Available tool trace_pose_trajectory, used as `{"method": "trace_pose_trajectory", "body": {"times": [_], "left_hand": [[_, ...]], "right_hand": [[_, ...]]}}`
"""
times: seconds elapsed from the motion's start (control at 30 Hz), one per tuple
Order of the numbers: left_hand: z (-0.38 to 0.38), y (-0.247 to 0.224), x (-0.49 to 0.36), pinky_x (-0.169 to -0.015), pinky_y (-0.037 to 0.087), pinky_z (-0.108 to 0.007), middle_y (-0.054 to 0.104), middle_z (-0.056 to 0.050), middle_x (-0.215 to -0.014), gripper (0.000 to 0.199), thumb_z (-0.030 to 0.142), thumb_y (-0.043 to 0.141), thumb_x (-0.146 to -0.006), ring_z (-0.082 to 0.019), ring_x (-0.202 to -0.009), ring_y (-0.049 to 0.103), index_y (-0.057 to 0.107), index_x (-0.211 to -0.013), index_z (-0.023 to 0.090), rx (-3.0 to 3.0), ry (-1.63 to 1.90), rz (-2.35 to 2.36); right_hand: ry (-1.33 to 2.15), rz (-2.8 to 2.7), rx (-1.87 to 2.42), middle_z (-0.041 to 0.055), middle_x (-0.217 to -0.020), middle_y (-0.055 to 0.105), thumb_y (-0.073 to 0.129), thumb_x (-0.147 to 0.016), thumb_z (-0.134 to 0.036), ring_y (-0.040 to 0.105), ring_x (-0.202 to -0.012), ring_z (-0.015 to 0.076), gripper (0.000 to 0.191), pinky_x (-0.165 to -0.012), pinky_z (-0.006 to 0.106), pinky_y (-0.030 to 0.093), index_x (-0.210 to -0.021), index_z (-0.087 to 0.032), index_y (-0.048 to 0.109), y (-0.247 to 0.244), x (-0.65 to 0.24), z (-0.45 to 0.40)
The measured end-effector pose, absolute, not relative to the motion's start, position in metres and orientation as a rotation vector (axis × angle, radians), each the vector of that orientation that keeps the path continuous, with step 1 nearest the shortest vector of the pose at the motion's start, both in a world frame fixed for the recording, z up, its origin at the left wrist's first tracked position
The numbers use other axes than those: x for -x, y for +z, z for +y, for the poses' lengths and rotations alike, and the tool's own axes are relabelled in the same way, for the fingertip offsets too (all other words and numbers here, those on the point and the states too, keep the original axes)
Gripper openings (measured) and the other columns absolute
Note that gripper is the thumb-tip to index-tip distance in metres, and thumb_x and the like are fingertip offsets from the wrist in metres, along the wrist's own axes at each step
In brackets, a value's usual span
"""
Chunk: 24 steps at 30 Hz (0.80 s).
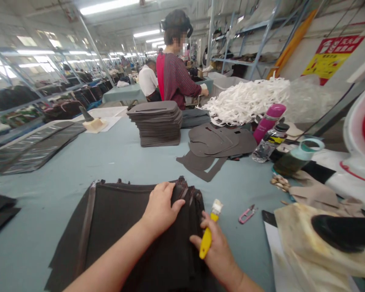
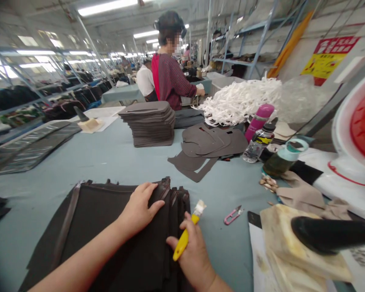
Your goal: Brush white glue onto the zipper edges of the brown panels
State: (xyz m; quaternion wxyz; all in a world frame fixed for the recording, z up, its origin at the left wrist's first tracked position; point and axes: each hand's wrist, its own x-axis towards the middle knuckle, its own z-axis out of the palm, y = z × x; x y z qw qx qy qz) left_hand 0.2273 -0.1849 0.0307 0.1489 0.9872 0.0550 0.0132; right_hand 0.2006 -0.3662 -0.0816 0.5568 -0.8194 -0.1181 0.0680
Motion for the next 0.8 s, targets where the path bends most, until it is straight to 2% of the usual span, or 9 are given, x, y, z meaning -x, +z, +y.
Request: {"method": "trace_pose_trajectory", "body": {"times": [0.07, 0.13, 0.2, 0.3, 0.43, 0.6, 0.73, 0.8], "left_hand": [[-0.183, 0.028, -0.229, -0.092, 0.037, -0.038, 0.053, -0.009, -0.112, 0.044, 0.038, 0.059, -0.075, -0.025, -0.107, 0.045, 0.049, -0.113, 0.018, -2.837, 0.069, 0.163], [-0.18, 0.03, -0.232, -0.088, 0.037, -0.04, 0.053, -0.006, -0.107, 0.043, 0.038, 0.064, -0.069, -0.026, -0.104, 0.045, 0.051, -0.106, 0.021, -2.838, 0.041, 0.172], [-0.178, 0.034, -0.236, -0.085, 0.037, -0.04, 0.054, -0.004, -0.101, 0.039, 0.038, 0.067, -0.064, -0.026, -0.101, 0.046, 0.052, -0.096, 0.022, -2.822, -0.013, 0.19], [-0.176, 0.037, -0.242, -0.081, 0.037, -0.038, 0.054, -0.003, -0.093, 0.031, 0.037, 0.067, -0.064, -0.025, -0.096, 0.047, 0.051, -0.086, 0.022, -2.752, -0.058, 0.232], [-0.175, 0.032, -0.246, -0.078, 0.036, -0.035, 0.055, -0.001, -0.086, 0.018, 0.028, 0.062, -0.069, -0.023, -0.091, 0.047, 0.049, -0.079, 0.021, -2.651, -0.05, 0.288], [-0.173, 0.027, -0.245, -0.078, 0.034, -0.036, 0.056, 0.0, -0.086, 0.016, 0.024, 0.061, -0.069, -0.023, -0.092, 0.046, 0.05, -0.08, 0.022, -2.629, -0.052, 0.284], [-0.171, 0.027, -0.244, -0.08, 0.033, -0.037, 0.056, 0.0, -0.088, 0.018, 0.024, 0.062, -0.069, -0.023, -0.093, 0.046, 0.051, -0.083, 0.022, -2.614, -0.058, 0.285], [-0.171, 0.027, -0.243, -0.081, 0.033, -0.037, 0.057, 0.0, -0.09, 0.02, 0.023, 0.063, -0.069, -0.023, -0.094, 0.046, 0.051, -0.085, 0.022, -2.614, -0.042, 0.279]], "right_hand": [[0.085, -0.251, 1.86, 0.015, -0.114, 0.057, 0.057, -0.076, -0.044, 0.054, -0.106, 0.0264, 0.033, -0.088, 0.041, 0.044, -0.096, -0.018, 0.052, -0.065, -0.236, -0.385], [0.103, -0.206, 1.753, 0.0094, -0.086, 0.065, 0.041, -0.085, -0.051, 0.062, -0.079, 0.0208, 0.039, -0.07, 0.034, 0.05, -0.103, -0.017, 0.052, -0.042, -0.273, -0.401], [0.051, -0.147, 1.648, 0.0023, -0.062, 0.058, 0.032, -0.087, -0.055, 0.059, -0.06, 0.0162, 0.046, -0.061, 0.03, 0.049, -0.098, -0.016, 0.055, -0.016, -0.304, -0.408], [0.094, -0.134, 1.414, -0.0048, -0.048, 0.044, 0.047, -0.083, -0.052, 0.055, -0.052, 0.0132, 0.037, -0.057, 0.028, 0.047, -0.081, -0.016, 0.056, 0.014, -0.33, -0.399], [0.354, -0.226, 1.21, -0.008, -0.046, 0.04, 0.065, -0.074, -0.037, 0.049, -0.047, 0.0096, 0.024, -0.054, 0.025, 0.044, -0.075, -0.015, 0.056, 0.019, -0.334, -0.371], [0.463, -0.279, 1.388, -0.0023, -0.056, 0.054, 0.065, -0.072, -0.038, 0.051, -0.052, 0.011, 0.026, -0.052, 0.024, 0.041, -0.077, -0.014, 0.056, -0.003, -0.339, -0.35], [0.322, -0.296, 1.486, -0.0017, -0.055, 0.055, 0.061, -0.075, -0.04, 0.053, -0.056, 0.0128, 0.025, -0.057, 0.025, 0.042, -0.077, -0.016, 0.057, -0.001, -0.344, -0.351], [0.361, -0.353, 1.489, -0.0013, -0.056, 0.056, 0.06, -0.076, -0.04, 0.053, -0.057, 0.0131, 0.024, -0.058, 0.026, 0.042, -0.076, -0.016, 0.057, 0.003, -0.343, -0.351]]}}
